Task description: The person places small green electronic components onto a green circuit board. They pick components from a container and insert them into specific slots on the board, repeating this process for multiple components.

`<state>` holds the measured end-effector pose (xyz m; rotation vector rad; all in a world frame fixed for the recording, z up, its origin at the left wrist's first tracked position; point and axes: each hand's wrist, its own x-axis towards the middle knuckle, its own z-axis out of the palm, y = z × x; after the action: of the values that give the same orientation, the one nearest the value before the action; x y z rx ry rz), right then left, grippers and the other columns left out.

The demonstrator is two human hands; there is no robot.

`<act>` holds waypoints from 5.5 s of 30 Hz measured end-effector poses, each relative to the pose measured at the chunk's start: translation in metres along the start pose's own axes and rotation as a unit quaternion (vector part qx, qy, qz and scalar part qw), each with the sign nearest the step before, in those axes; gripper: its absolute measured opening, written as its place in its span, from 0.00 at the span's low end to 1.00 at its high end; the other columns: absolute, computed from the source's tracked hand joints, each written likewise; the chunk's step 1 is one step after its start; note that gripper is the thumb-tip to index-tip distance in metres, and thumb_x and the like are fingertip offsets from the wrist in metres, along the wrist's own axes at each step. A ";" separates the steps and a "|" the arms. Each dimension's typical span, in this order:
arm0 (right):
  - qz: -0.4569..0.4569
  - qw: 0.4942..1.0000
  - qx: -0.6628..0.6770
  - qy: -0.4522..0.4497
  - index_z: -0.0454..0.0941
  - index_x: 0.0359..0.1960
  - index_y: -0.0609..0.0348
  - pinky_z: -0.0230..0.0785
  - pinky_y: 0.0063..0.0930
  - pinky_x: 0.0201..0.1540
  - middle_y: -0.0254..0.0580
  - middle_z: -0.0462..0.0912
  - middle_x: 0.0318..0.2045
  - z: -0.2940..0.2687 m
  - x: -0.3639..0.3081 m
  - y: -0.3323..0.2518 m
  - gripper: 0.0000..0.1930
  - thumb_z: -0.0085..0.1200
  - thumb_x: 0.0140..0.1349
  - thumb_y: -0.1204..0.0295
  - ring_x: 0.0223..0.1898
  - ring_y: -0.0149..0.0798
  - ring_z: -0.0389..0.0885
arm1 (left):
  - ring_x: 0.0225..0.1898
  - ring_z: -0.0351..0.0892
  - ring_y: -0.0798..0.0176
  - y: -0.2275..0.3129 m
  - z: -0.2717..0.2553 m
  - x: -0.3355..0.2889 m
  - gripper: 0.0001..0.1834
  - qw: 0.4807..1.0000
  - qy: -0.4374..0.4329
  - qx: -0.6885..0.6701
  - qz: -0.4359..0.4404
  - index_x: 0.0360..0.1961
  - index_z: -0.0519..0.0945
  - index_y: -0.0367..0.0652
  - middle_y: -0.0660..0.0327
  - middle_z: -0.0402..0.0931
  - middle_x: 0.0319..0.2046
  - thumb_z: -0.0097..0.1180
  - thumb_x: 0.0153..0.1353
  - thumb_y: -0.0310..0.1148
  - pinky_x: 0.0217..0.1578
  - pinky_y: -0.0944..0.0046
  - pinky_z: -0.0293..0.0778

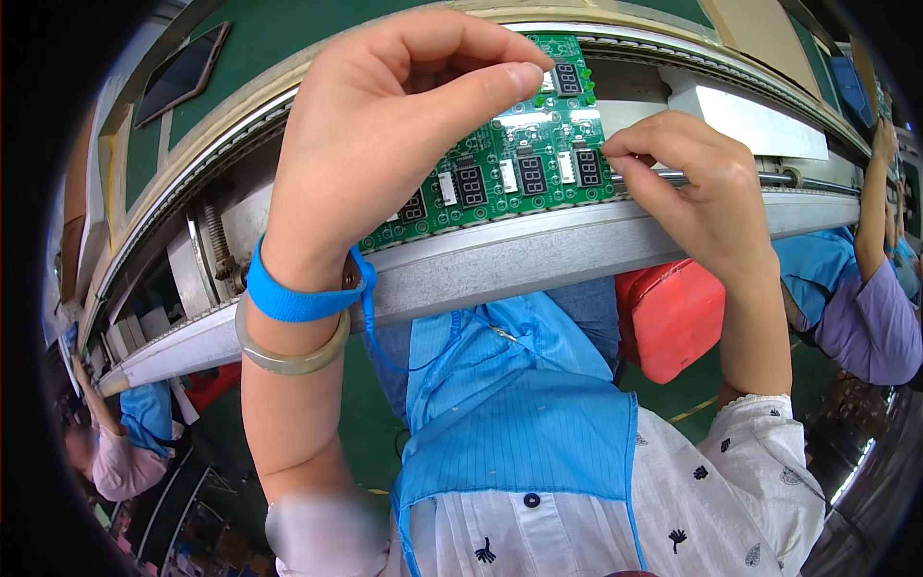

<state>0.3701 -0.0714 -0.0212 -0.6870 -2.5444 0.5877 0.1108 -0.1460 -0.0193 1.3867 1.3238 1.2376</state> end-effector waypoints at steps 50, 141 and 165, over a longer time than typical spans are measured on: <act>0.164 0.972 0.166 0.024 0.84 0.41 0.60 0.64 0.23 0.45 0.29 0.83 0.34 -0.005 -0.009 0.033 0.10 0.61 0.66 0.66 0.38 0.25 0.75 | 0.36 0.80 0.55 0.023 0.042 -0.005 0.04 0.887 -0.066 0.440 0.126 0.32 0.87 0.37 0.56 0.81 0.30 0.67 0.55 0.25 0.39 0.59 0.73; 0.172 0.928 0.322 0.077 0.85 0.37 0.65 0.73 0.26 0.43 0.40 0.87 0.31 -0.011 -0.010 0.025 0.09 0.63 0.62 0.70 0.36 0.30 0.81 | 0.40 0.74 0.53 0.008 0.059 -0.014 0.06 0.825 -0.020 0.531 0.191 0.30 0.82 0.48 0.62 0.77 0.33 0.68 0.54 0.32 0.46 0.51 0.58; 0.161 0.931 0.317 0.082 0.85 0.37 0.64 0.73 0.26 0.43 0.38 0.86 0.31 -0.013 -0.010 0.024 0.08 0.63 0.62 0.71 0.36 0.29 0.80 | 0.40 0.74 0.53 0.006 0.056 -0.014 0.06 0.830 -0.016 0.518 0.205 0.30 0.82 0.49 0.63 0.77 0.32 0.68 0.55 0.32 0.47 0.51 0.59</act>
<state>0.3935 -0.0545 -0.0259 -0.8591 -1.9165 1.3231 0.1673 -0.1574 -0.0246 2.5366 1.8398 0.6808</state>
